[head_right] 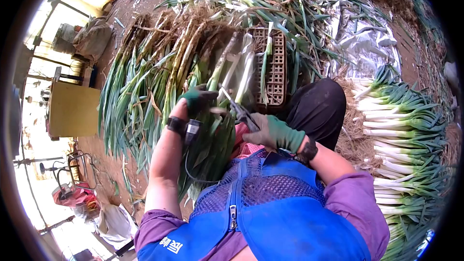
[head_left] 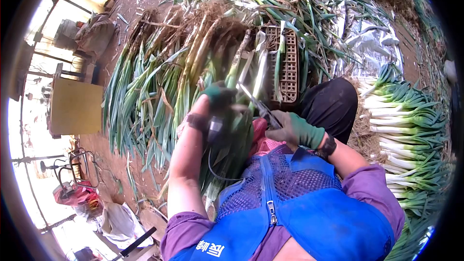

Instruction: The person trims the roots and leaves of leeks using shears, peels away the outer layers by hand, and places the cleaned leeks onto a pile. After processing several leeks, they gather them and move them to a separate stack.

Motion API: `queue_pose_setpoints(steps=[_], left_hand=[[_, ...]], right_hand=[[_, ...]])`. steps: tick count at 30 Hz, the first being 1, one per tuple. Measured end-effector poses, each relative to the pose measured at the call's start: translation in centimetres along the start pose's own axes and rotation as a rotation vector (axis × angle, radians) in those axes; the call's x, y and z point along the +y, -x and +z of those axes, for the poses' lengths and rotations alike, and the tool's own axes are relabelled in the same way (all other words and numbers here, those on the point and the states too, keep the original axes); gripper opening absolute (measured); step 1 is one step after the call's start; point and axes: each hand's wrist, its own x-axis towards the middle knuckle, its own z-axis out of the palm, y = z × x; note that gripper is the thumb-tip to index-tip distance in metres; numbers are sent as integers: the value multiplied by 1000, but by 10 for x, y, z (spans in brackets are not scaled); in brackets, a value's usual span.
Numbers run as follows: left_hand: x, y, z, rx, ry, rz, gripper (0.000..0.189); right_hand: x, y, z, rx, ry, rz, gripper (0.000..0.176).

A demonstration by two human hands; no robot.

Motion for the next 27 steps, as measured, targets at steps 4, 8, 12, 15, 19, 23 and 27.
queue_pose_setpoints(steps=[4, 8, 12, 15, 19, 23, 27], left_hand=[[12, 46, -11, -30, 125, 27, 42], [5, 56, -6, 71, 223, 21, 51], [8, 47, -3, 133, -89, -25, 66], [3, 44, 2, 224, -122, -34, 74], [-12, 32, -5, 109, -44, -63, 91], [-27, 24, -1, 136, -15, -64, 94], [6, 62, 11, 163, -44, -20, 99]], right_hand=[[-11, 11, 5, -44, 13, 23, 53], [-17, 6, 8, -45, 26, -20, 50], [-24, -6, 6, -3, -5, 86, 48], [-17, -21, 6, 38, -80, 62, 48], [-16, -25, 13, 56, 82, 2, 50], [-12, -70, -5, 27, 204, 48, 47], [22, -160, -17, 108, 116, 165, 61]])
